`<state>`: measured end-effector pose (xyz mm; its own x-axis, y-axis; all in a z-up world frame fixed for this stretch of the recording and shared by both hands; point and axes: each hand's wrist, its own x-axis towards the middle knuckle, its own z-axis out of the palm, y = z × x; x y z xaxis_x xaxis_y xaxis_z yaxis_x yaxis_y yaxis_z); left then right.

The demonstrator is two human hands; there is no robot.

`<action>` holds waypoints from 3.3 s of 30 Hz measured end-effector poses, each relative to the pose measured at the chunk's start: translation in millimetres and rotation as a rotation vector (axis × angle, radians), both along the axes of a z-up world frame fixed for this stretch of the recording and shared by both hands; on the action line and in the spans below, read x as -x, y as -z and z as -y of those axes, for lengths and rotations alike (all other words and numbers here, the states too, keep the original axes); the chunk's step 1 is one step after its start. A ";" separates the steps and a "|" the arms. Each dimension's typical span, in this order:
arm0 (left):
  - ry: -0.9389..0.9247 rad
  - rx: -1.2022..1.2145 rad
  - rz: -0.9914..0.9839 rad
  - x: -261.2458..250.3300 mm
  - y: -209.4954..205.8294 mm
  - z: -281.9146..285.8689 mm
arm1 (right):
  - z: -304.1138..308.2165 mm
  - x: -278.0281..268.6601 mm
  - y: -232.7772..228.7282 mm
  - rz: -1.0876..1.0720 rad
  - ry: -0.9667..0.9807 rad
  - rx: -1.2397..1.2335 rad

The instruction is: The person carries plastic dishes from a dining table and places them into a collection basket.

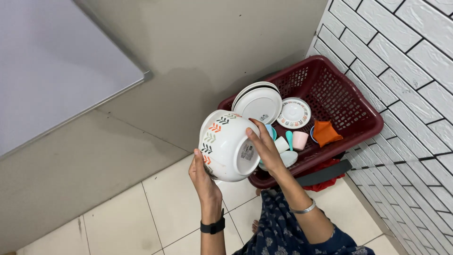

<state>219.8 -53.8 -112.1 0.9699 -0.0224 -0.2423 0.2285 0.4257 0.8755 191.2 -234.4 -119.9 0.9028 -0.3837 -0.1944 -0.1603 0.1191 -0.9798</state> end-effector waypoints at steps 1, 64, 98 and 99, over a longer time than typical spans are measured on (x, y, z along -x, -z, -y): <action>0.018 -0.005 -0.007 -8.8 4.4 11.2 | 10.3 -4.6 14.1 -0.007 0.018 -0.005; 1.588 0.014 0.271 -102.9 -2.3 242.6 | 42.7 -14.1 -3.8 -0.131 1.545 0.578; 2.563 0.643 0.452 425.6 -148.8 41.1 | -291.3 476.6 -127.1 0.051 2.680 1.117; 2.585 0.673 0.424 436.2 -148.9 39.1 | -296.3 483.7 -125.8 -0.027 2.683 1.140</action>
<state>-216.4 -92.9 36.8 -0.8688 -0.3959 0.2975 0.3624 -0.0989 0.9267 -292.6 61.9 5.9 -0.8222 0.1673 0.5440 -0.5667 -0.1513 -0.8099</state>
